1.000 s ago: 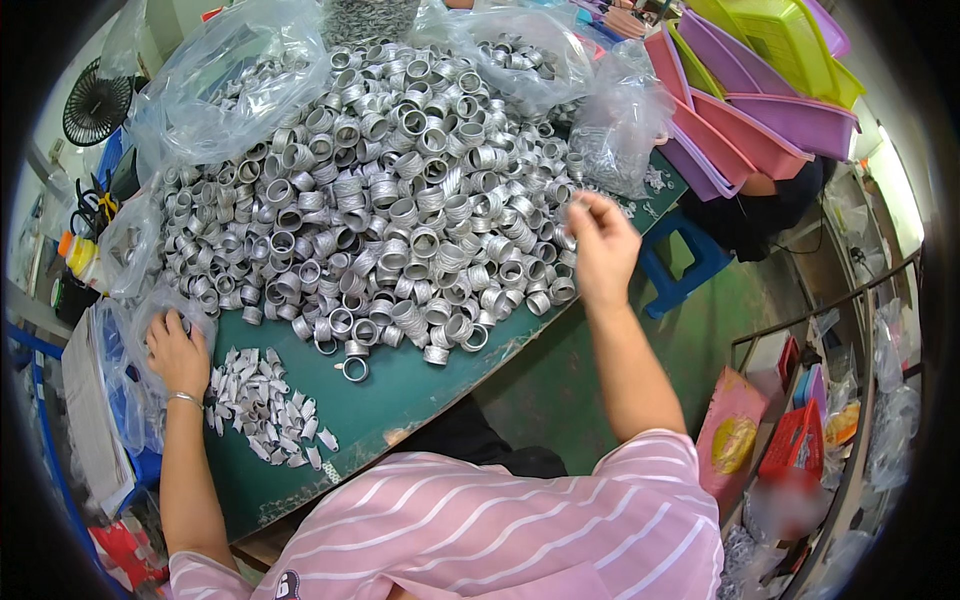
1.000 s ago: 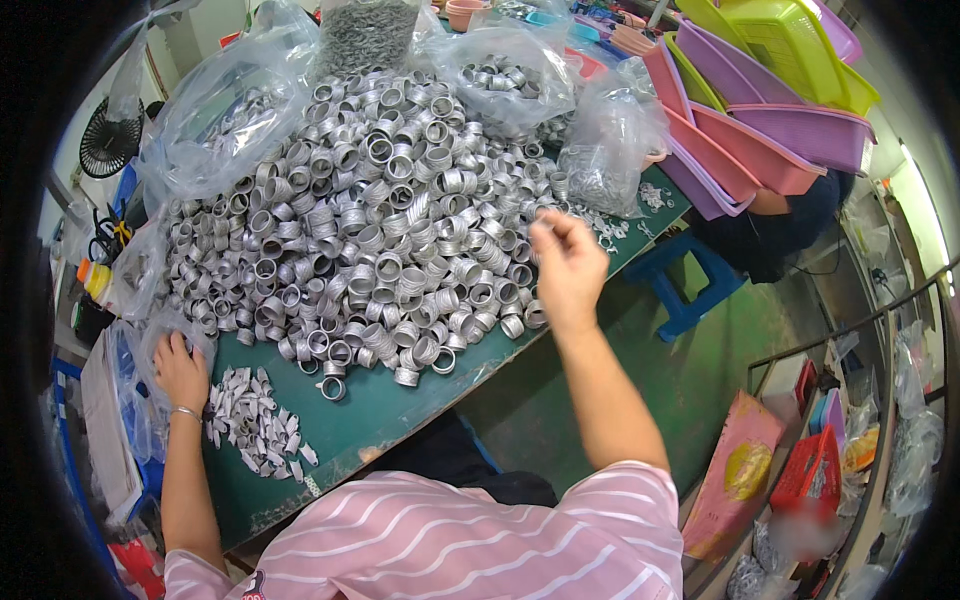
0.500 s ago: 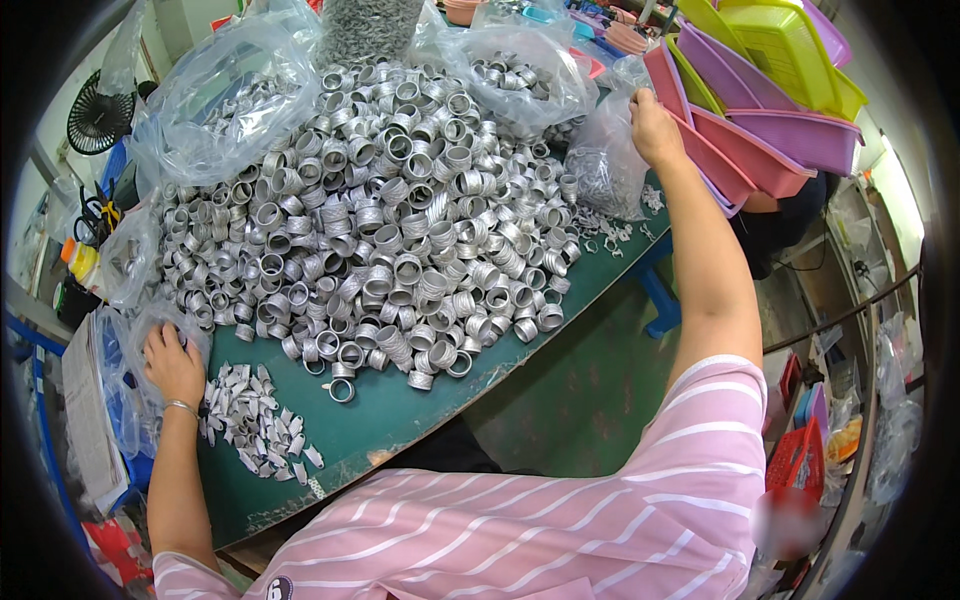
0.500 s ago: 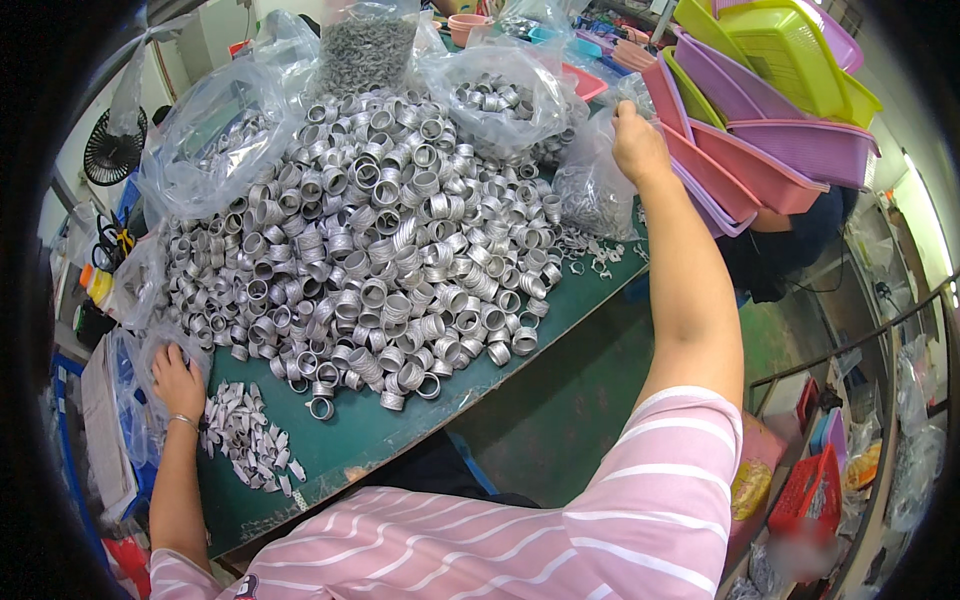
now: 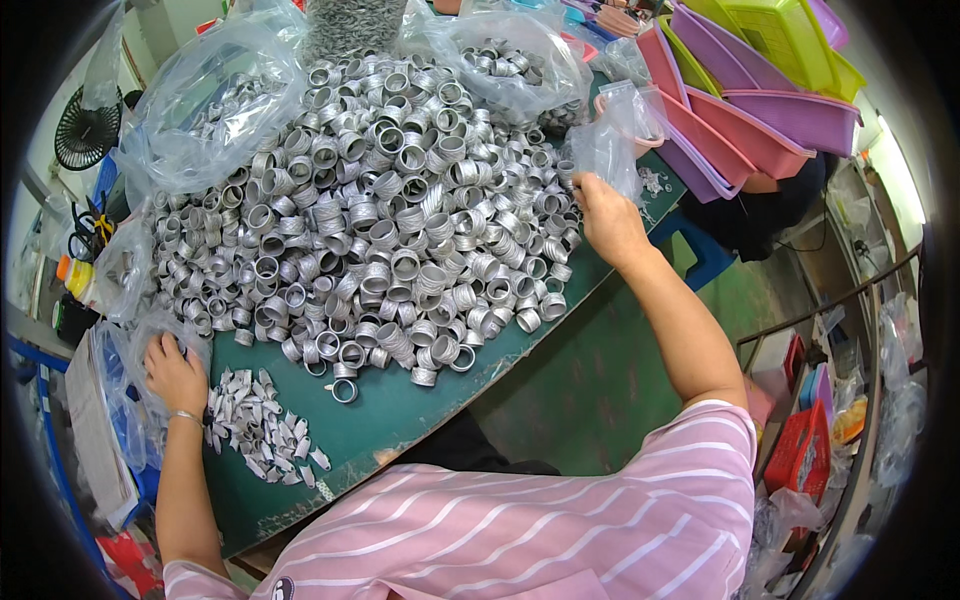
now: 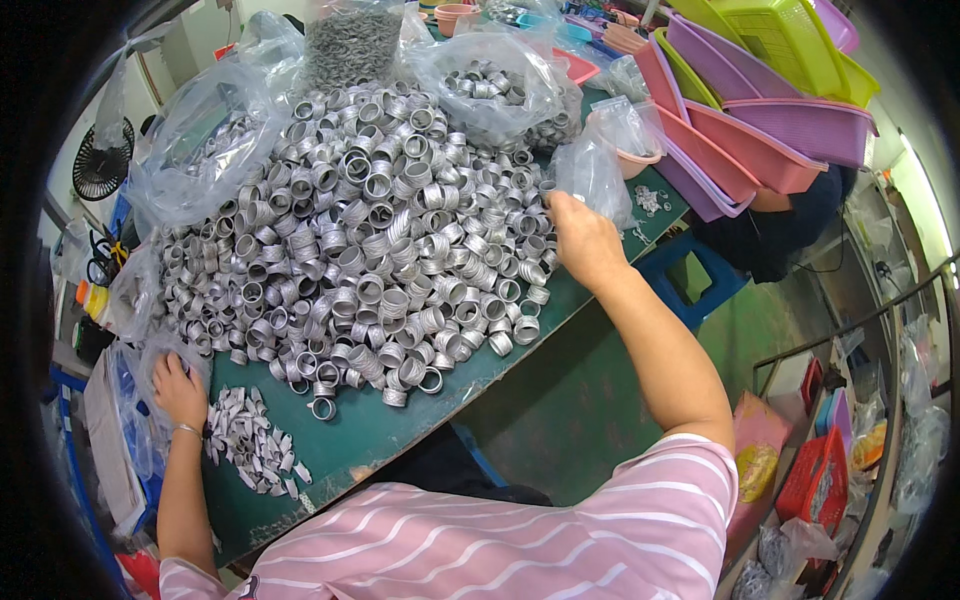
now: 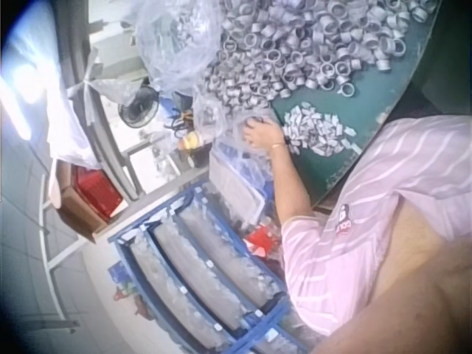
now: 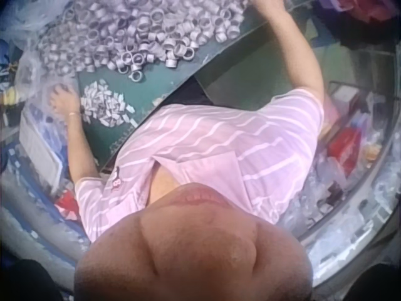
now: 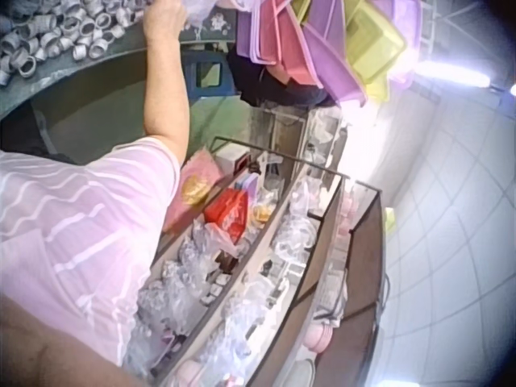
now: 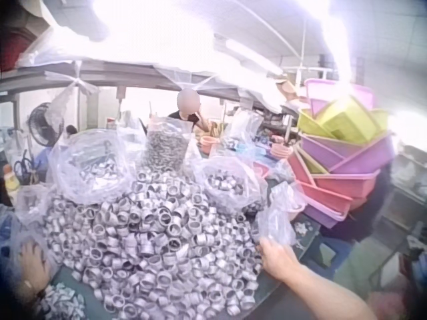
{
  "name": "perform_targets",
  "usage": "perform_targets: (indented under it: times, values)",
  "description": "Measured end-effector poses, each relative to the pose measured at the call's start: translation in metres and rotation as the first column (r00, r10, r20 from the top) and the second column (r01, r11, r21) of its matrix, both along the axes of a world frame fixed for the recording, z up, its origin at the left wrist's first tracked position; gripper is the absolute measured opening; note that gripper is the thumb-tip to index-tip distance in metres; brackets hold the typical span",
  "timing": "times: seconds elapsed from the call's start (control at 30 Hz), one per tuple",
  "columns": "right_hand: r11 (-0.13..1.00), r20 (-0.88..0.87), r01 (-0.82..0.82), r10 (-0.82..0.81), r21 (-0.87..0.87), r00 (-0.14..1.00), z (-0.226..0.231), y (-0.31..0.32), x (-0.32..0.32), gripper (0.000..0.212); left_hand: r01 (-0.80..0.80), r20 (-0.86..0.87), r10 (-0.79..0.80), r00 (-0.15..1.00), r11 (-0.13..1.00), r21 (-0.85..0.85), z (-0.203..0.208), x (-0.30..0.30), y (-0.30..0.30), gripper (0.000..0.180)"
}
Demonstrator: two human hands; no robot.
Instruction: The person sorts and assembles small metal rings and components by hand at a workstation, placing finished items into a plastic bag.
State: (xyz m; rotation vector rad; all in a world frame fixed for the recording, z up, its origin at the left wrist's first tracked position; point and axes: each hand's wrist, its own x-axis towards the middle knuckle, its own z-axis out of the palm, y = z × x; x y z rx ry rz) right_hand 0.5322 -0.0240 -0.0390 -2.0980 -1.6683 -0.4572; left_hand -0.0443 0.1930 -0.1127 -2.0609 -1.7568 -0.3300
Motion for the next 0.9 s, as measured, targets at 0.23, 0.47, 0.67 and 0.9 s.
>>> perform_targets:
  times: [0.23,0.47,0.67,0.9]
  values:
    - [0.906,-0.223,0.353,-0.304,0.233,0.926,0.051,0.021,0.065,0.015,0.01,0.017,-0.01,1.0,1.0,-0.009,0.001,0.0,0.0,0.043]
    - [0.836,-0.138,0.259,-0.365,-0.483,0.921,0.088,0.068,0.1,0.024,0.003,0.025,-0.003,1.0,1.0,0.003,0.004,0.0,-0.004,0.042]
    - [0.764,0.107,0.517,-0.52,-0.387,0.847,0.051,0.087,0.129,0.029,0.016,0.018,-0.017,1.0,1.0,0.008,0.005,0.004,-0.002,0.043]
    - [0.821,-0.585,0.561,-0.403,0.108,0.704,0.037,0.062,0.207,0.027,-0.012,-0.005,0.012,1.0,1.0,-0.009,-0.002,-0.001,0.002,0.044]
